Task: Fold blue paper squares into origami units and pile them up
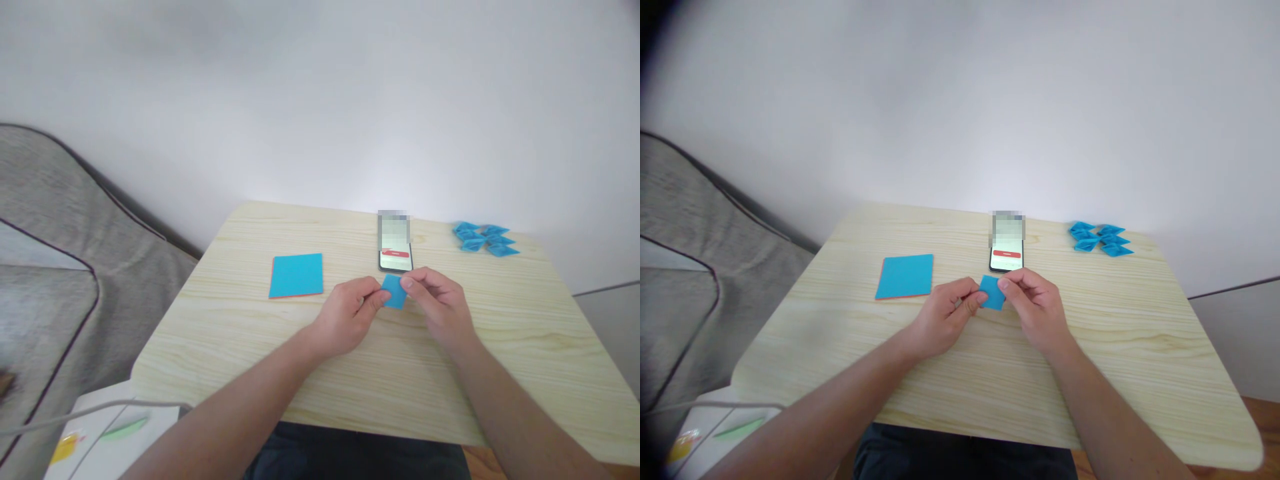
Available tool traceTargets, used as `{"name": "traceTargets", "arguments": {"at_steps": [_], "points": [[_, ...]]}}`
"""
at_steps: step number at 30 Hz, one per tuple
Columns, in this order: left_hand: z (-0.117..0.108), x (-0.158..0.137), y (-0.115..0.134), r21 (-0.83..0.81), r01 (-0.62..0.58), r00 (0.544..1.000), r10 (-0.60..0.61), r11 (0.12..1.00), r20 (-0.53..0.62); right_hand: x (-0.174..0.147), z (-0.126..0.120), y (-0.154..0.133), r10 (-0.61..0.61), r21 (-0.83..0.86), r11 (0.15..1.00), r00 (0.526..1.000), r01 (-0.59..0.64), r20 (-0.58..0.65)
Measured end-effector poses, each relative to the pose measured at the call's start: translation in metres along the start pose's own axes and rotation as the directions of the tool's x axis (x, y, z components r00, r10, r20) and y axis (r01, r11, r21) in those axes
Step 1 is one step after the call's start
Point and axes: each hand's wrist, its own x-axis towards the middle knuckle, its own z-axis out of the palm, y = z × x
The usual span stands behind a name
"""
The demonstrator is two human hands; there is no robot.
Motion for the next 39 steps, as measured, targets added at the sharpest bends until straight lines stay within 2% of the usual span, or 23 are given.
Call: {"name": "traceTargets", "arguments": {"at_steps": [7,12,15,18,22,25,29,33,39], "points": [[0.001,0.0,-0.003,0.033,0.006,1.0,-0.005,0.999,-0.026,0.003,-0.004,0.007,0.048,0.06,0.997,0.994,-0.053,0.094],[0.002,0.0,-0.003,0.028,0.005,1.0,-0.005,1.0,-0.022,0.005,-0.005,0.011,0.014,0.086,0.996,0.997,-0.02,0.077],[0.003,0.0,-0.003,0.034,-0.005,1.0,0.006,0.999,-0.028,0.005,-0.004,0.012,0.042,0.092,0.995,0.998,-0.047,0.055],[0.002,0.001,-0.005,0.027,-0.005,0.997,0.008,1.0,-0.079,0.004,-0.002,0.01,0.072,0.096,0.992,0.994,-0.08,0.085],[0.002,0.002,-0.009,0.009,-0.035,0.987,0.036,0.999,-0.157,0.004,-0.002,0.008,0.045,0.084,0.995,0.992,-0.055,0.115],[0.002,0.002,-0.009,0.002,-0.059,0.972,0.057,0.998,-0.228,0.003,-0.003,0.01,0.008,0.035,0.999,0.994,-0.012,0.106],[0.001,0.003,-0.005,-0.031,-0.035,0.954,0.024,0.999,-0.298,0.002,-0.003,0.009,-0.031,-0.168,0.985,0.995,0.047,0.095],[-0.001,0.002,-0.001,-0.098,-0.021,0.954,-0.01,0.995,-0.301,0.001,-0.003,0.006,-0.053,-0.271,0.96,0.995,0.075,0.09],[0.0,0.002,-0.003,-0.208,0.039,0.961,-0.094,0.977,-0.259,0.001,-0.002,0.007,-0.092,-0.273,0.956,0.994,0.103,0.055]]}}
